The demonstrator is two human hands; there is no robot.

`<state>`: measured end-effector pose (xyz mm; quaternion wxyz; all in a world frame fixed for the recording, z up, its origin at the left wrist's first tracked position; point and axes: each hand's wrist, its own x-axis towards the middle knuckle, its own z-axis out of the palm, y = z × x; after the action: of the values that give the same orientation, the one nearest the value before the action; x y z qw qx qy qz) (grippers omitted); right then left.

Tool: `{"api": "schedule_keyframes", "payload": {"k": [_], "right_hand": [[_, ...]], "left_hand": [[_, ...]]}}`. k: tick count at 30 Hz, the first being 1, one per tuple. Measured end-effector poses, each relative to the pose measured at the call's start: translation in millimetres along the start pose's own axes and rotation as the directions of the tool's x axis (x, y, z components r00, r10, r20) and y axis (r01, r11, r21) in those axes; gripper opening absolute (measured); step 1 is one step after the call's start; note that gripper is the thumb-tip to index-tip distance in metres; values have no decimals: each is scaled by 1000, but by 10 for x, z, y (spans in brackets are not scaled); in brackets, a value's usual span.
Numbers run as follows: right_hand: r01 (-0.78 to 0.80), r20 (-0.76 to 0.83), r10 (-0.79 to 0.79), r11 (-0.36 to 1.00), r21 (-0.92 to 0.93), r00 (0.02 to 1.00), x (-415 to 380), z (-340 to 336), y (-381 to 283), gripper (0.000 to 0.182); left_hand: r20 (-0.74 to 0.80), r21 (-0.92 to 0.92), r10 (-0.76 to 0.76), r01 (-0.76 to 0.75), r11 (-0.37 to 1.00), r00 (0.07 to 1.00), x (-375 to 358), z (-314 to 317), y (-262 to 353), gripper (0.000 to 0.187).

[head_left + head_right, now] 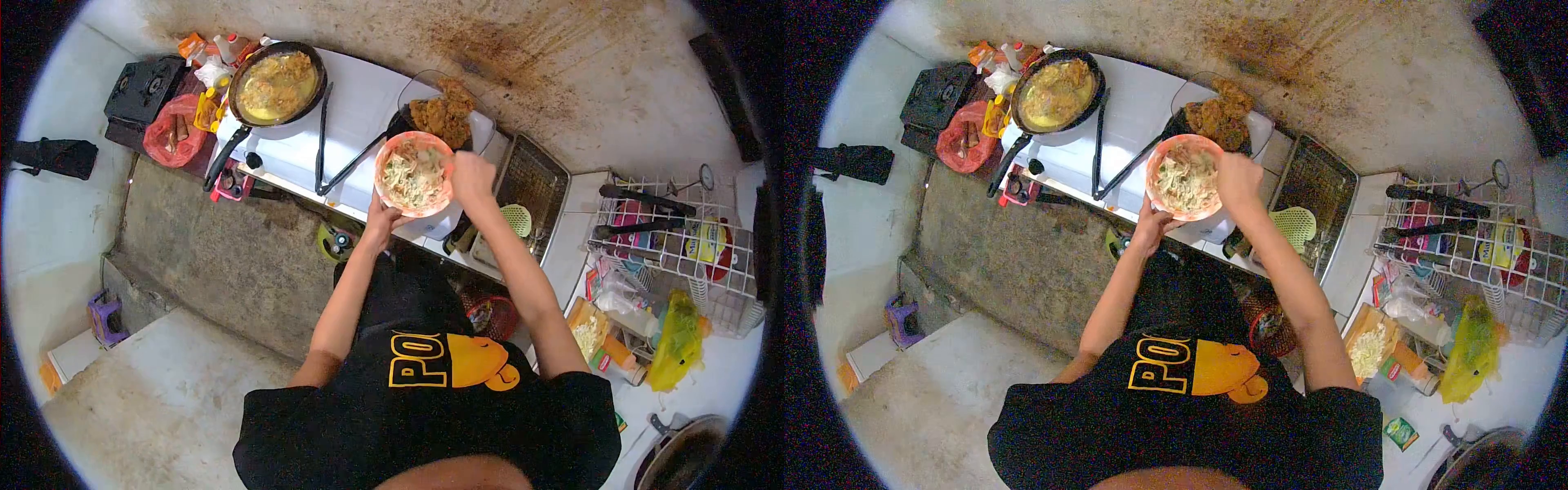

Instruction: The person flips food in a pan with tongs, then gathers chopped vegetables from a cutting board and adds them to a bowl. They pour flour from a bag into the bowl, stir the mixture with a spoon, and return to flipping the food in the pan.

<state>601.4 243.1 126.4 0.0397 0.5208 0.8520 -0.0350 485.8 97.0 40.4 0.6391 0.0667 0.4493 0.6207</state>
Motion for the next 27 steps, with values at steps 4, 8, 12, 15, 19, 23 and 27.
{"api": "schedule_keyframes", "payload": {"k": [4, 8, 12, 15, 19, 23, 27], "right_hand": [[235, -196, -235, 972, -22, 952, 193, 223, -47, 14], [594, -141, -593, 803, -40, 793, -14, 367, -59, 10], [658, -54, -671, 737, -154, 739, -299, 228, 290, 9], [618, -15, -624, 776, -128, 781, -376, -58, 296, 9], [455, 119, -441, 878, -146, 889, -318, 79, 174, 15], [385, 177, -371, 921, -52, 912, -232, 306, -18, 10], [363, 154, -349, 928, -82, 925, -134, 96, -16, 11]], "left_hand": [[27, 34, -35, 35, 999, 999, 2, -63, 4, 79], [36, 1, -46, 46, 999, 998, 12, -77, 50, 78], [-28, 5, -47, 47, 999, 999, -15, 12, 145, 75], [-4, -31, -42, 42, 999, 999, -27, -40, 110, 80], [-26, -4, -55, 55, 998, 998, 0, -73, 75, 80], [-8, 31, -41, 41, 999, 999, 48, -92, -23, 81], [8, 29, -6, 6, 1000, 1000, 44, -59, -23, 80]]}}
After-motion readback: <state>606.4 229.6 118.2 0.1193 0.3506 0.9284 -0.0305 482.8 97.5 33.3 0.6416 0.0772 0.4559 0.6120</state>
